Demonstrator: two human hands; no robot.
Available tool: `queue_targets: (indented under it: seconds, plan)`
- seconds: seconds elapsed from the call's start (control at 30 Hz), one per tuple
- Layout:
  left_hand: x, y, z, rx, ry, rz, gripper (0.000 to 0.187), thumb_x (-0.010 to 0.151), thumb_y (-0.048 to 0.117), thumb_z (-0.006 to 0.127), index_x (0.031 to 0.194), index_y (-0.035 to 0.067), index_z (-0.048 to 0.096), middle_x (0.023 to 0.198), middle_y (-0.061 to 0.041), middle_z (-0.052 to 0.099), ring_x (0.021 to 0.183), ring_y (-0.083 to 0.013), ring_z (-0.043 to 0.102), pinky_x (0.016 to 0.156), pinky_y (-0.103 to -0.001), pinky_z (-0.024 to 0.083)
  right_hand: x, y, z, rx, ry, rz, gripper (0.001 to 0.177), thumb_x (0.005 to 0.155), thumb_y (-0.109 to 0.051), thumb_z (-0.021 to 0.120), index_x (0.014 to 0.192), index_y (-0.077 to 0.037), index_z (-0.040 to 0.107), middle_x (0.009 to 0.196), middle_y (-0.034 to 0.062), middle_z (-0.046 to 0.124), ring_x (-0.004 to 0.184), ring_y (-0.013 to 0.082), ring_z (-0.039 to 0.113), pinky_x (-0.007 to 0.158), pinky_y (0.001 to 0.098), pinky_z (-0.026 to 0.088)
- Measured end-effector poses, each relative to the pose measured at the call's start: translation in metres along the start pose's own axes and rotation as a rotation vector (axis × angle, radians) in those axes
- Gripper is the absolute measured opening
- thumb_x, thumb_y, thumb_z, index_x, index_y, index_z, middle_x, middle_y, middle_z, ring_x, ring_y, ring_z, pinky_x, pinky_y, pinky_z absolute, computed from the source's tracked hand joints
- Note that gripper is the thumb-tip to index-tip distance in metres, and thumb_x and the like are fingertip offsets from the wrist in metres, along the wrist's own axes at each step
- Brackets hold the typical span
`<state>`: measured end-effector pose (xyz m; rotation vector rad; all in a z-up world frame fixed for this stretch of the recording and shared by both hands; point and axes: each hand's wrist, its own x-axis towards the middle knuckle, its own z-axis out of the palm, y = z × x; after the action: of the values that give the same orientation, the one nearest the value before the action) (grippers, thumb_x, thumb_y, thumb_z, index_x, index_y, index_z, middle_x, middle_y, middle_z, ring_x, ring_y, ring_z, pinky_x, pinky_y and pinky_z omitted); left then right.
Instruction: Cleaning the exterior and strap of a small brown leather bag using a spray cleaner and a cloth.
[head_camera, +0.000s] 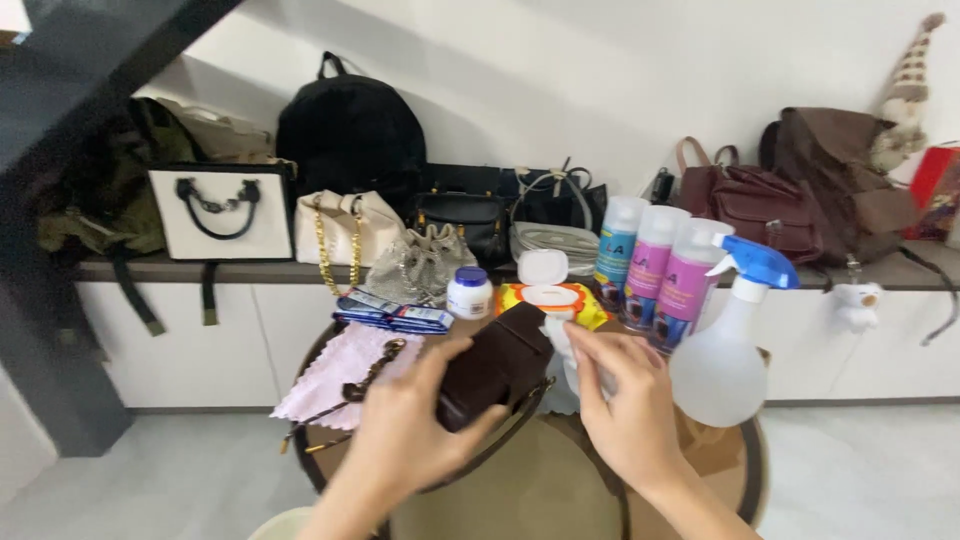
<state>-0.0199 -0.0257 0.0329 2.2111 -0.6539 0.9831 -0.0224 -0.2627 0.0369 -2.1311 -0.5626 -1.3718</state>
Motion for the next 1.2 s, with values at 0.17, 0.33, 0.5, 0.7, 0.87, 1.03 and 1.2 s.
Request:
queue_targets:
  seconds: [0.17, 0.33, 0.5, 0.7, 0.87, 1.03, 1.2]
  plan:
    - [-0.007, 0.028, 0.006, 0.100, -0.213, -0.203, 0.096, 0.071, 0.081, 0.070, 0.140, 0.017, 0.049, 0.134, -0.006, 0.065, 0.094, -0.0350, 0.074, 0.072, -0.054, 0.056, -0.009, -0.005, 0.011, 0.113, -0.217, 0.085, 0.046, 0.092, -0.001, 0.060, 0.138, -0.011, 0.059, 0.116, 0.0147, 0.068, 0.108, 0.0208, 0.077, 0.093, 0.0345, 0.061]
    - [0.014, 0.025, -0.020, -0.072, -0.258, 0.002, 0.094, 0.079, 0.079, 0.061, 0.133, 0.003, 0.059, 0.126, -0.016, 0.071, 0.109, -0.0371, 0.070, 0.086, -0.050, 0.055, 0.006, -0.009, 0.005, 0.105, -0.342, 0.252, 0.039, 0.093, -0.006, 0.055, 0.131, -0.012, 0.052, 0.120, 0.0146, 0.079, 0.118, 0.0235, 0.075, 0.098, 0.0378, 0.056]
    - [0.056, -0.024, -0.005, -0.487, -0.200, -0.086, 0.043, 0.085, 0.037, 0.071, 0.124, 0.017, 0.072, 0.127, -0.002, 0.075, 0.112, -0.0155, 0.070, 0.079, -0.029, 0.059, 0.022, -0.019, 0.001, 0.072, -0.509, 0.413, 0.030, 0.098, -0.015, 0.052, 0.128, -0.018, 0.048, 0.129, 0.0076, 0.077, 0.122, 0.0242, 0.074, 0.098, 0.0364, 0.056]
    - [0.070, -0.024, 0.060, -0.716, -0.420, -0.140, 0.077, 0.094, 0.059, 0.032, 0.159, 0.017, 0.032, 0.167, -0.009, 0.033, 0.155, -0.0241, 0.027, 0.122, -0.040, 0.019, 0.039, -0.037, -0.006, -0.042, -0.696, 0.372, 0.028, 0.105, -0.027, 0.042, 0.131, -0.018, 0.042, 0.112, 0.0072, 0.080, 0.114, 0.0249, 0.062, 0.094, 0.0383, 0.045]
    - [0.070, -0.029, 0.066, -0.700, -0.426, -0.215, 0.080, 0.093, 0.061, 0.029, 0.160, 0.018, 0.031, 0.168, -0.010, 0.031, 0.156, -0.0264, 0.025, 0.122, -0.045, 0.018, 0.051, -0.050, -0.018, 0.084, -0.892, 0.569, 0.059, 0.095, -0.060, 0.035, 0.144, -0.027, 0.039, 0.150, 0.0042, 0.062, 0.153, 0.0153, 0.033, 0.115, 0.0408, 0.031]
    - [0.067, -0.031, 0.070, -0.667, -0.425, -0.175, 0.079, 0.093, 0.060, 0.029, 0.158, 0.016, 0.034, 0.167, -0.012, 0.034, 0.155, -0.0280, 0.027, 0.122, -0.050, 0.018, 0.054, -0.057, -0.005, 0.042, -0.959, 0.515, 0.083, 0.086, -0.073, 0.029, 0.157, -0.029, 0.027, 0.133, 0.0203, 0.057, 0.139, 0.0249, 0.036, 0.110, 0.0448, 0.032]
    - [0.063, -0.031, 0.072, -0.653, -0.348, -0.087, 0.085, 0.097, 0.061, 0.008, 0.157, 0.004, 0.028, 0.165, -0.018, 0.031, 0.153, -0.0298, 0.029, 0.123, -0.046, 0.022, 0.059, -0.047, 0.014, 0.120, -0.952, 0.234, 0.088, 0.090, -0.068, 0.037, 0.163, -0.028, 0.010, 0.141, 0.0143, 0.056, 0.123, 0.0271, 0.039, 0.106, 0.0460, 0.026]
